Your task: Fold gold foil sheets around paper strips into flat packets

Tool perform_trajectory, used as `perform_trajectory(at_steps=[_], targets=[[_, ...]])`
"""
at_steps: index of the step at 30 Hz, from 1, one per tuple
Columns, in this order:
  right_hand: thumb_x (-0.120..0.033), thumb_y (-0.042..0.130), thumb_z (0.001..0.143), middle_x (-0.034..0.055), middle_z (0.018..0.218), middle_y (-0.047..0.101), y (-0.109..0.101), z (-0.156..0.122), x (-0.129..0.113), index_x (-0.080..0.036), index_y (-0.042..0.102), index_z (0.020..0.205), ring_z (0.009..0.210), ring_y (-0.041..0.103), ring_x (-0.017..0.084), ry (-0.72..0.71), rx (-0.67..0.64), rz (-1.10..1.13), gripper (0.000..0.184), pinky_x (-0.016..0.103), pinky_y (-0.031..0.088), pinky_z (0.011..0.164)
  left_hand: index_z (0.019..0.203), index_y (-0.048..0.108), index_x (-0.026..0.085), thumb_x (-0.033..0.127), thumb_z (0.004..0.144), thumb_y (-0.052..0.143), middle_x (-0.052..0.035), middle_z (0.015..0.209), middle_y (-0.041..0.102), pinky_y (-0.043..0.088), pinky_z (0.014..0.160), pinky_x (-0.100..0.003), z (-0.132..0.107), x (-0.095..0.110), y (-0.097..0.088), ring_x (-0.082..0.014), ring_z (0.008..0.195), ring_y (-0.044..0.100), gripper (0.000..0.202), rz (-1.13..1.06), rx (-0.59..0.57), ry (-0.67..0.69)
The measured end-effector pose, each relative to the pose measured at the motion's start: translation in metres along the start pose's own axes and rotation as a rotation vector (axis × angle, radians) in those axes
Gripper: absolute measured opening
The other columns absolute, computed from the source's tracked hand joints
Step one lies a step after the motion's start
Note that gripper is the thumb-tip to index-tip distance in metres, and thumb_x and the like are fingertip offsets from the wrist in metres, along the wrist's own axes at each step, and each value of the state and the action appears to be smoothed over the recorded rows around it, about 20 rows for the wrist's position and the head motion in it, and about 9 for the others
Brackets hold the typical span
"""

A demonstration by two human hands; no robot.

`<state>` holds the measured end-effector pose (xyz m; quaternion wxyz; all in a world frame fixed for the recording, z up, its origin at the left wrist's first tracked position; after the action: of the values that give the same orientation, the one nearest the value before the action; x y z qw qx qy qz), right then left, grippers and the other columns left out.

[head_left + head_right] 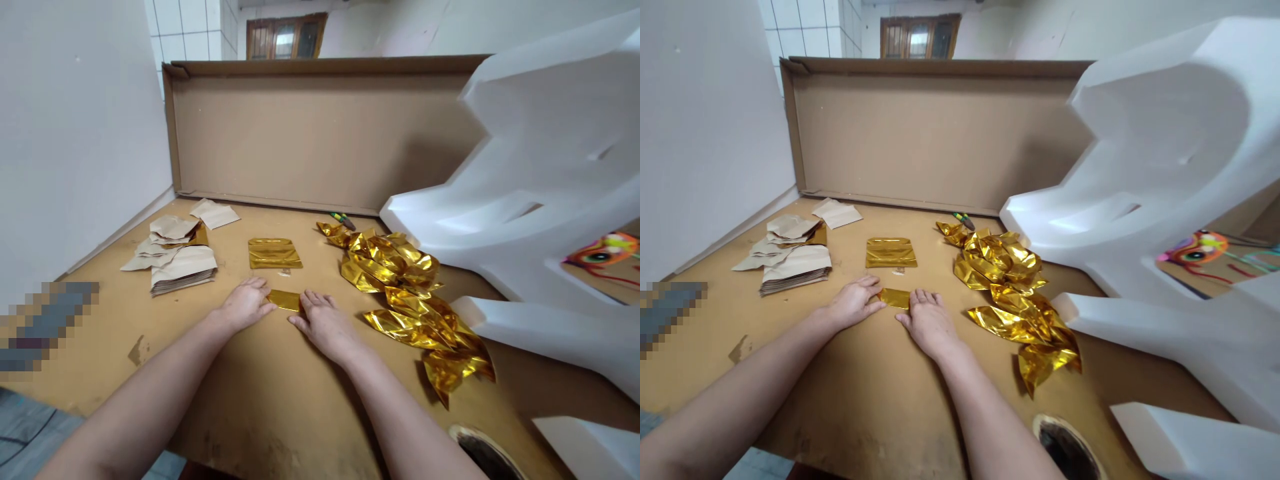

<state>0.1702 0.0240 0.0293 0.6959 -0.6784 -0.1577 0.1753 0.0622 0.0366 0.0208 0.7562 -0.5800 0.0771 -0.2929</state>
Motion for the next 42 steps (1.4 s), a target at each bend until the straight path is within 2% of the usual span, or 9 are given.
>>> perform_trajectory(at_steps=[4,11,18,22,25,29,34,38,42], targets=[[-0.031,0.045,0.088,0.0128,0.098,0.066,-0.009,0.000,-0.004,-0.015,0.062,0.094,0.096,0.058,0.024,0.015,0.022,-0.034,0.023,0.036,0.036,0.088,0.093,0.064,0.014,0.030,0.085,0.054,-0.0105,0.101,0.063,0.046,0.089,-0.034,0.000,0.006,0.000,-0.0231,0.100,0.057,0.021,0.008,-0.012,0.046],[-0.028,0.049,0.086,0.0093,0.089,0.067,-0.014,-0.001,-0.002,-0.018,0.062,0.083,0.089,0.059,0.023,-0.003,0.084,-0.001,0.017,0.034,0.036,0.083,0.085,0.063,0.016,0.029,0.091,0.043,-0.0081,0.085,0.064,0.047,0.080,-0.033,0.001,0.011,-0.003,-0.0209,0.084,0.059,0.025,0.068,0.006,0.067],[-0.021,0.039,0.088,0.0074,0.085,0.070,-0.012,0.005,0.023,-0.020,0.064,0.084,0.082,0.062,0.021,0.147,0.213,0.264,0.025,0.029,0.041,0.072,0.088,0.063,0.018,0.026,0.087,0.049,-0.0055,0.087,0.065,0.048,0.077,-0.031,0.002,0.001,-0.011,-0.0200,0.085,0.060,0.016,-0.093,0.137,-0.048],[-0.023,0.042,0.086,0.0050,0.080,0.069,-0.006,0.010,0.033,-0.021,0.062,0.085,0.075,0.062,0.020,0.228,0.243,0.376,0.021,0.028,0.041,0.065,0.096,0.061,0.019,0.016,0.083,0.051,-0.0044,0.086,0.066,0.048,0.076,-0.032,0.004,-0.010,-0.008,-0.0203,0.084,0.061,0.017,-0.124,0.129,-0.195],[-0.021,0.045,0.084,0.0073,0.086,0.069,-0.005,0.014,0.031,-0.019,0.060,0.096,0.082,0.061,0.021,0.235,0.256,0.335,0.020,0.030,0.040,0.073,0.097,0.060,0.018,0.014,0.081,0.052,-0.0065,0.092,0.066,0.048,0.080,-0.035,0.005,-0.013,-0.010,-0.0222,0.088,0.060,0.019,-0.075,0.140,-0.229],[-0.021,0.045,0.084,0.0117,0.095,0.066,-0.007,0.017,0.026,-0.017,0.059,0.100,0.093,0.058,0.025,0.226,0.246,0.214,0.022,0.035,0.038,0.081,0.101,0.058,0.018,0.016,0.082,0.050,-0.0090,0.107,0.062,0.045,0.091,-0.037,0.005,0.006,-0.008,-0.0226,0.104,0.056,0.021,-0.065,0.129,-0.043],[-0.022,0.038,0.086,0.0152,0.104,0.063,-0.007,0.016,0.013,-0.016,0.059,0.107,0.102,0.053,0.026,0.133,0.264,0.140,0.030,0.039,0.038,0.087,0.125,0.045,0.012,0.034,0.088,0.043,-0.0146,0.136,0.044,0.031,0.106,-0.040,0.000,0.024,0.020,-0.0238,0.129,0.035,0.043,-0.067,-0.080,0.066],[-0.039,0.025,0.091,0.0155,0.133,0.048,0.009,0.012,-0.013,-0.014,0.043,0.131,0.125,0.039,0.026,-0.061,0.170,0.191,0.051,0.046,0.028,0.101,0.135,0.033,0.010,0.033,0.087,0.042,-0.0147,0.141,0.036,0.025,0.109,-0.038,-0.002,0.029,0.029,-0.0222,0.132,0.030,0.054,-0.075,-0.155,0.095],[-0.054,0.016,0.089,0.0162,0.146,0.029,0.027,0.006,-0.022,-0.007,0.024,0.141,0.136,0.020,0.025,-0.087,0.004,0.210,0.070,0.045,0.021,0.107,0.139,0.027,0.012,0.037,0.087,0.041,-0.0135,0.145,0.029,0.022,0.110,-0.038,-0.005,0.028,0.032,-0.0233,0.134,0.024,0.059,-0.068,-0.214,0.095]])
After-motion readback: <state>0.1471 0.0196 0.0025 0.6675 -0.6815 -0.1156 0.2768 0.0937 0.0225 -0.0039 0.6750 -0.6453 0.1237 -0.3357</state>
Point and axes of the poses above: each hand's wrist, its own z-axis towards the middle knuckle, its own y-axis out of the palm, x = y × z, the point moved 9 cm from there along z, towards the middle knuckle
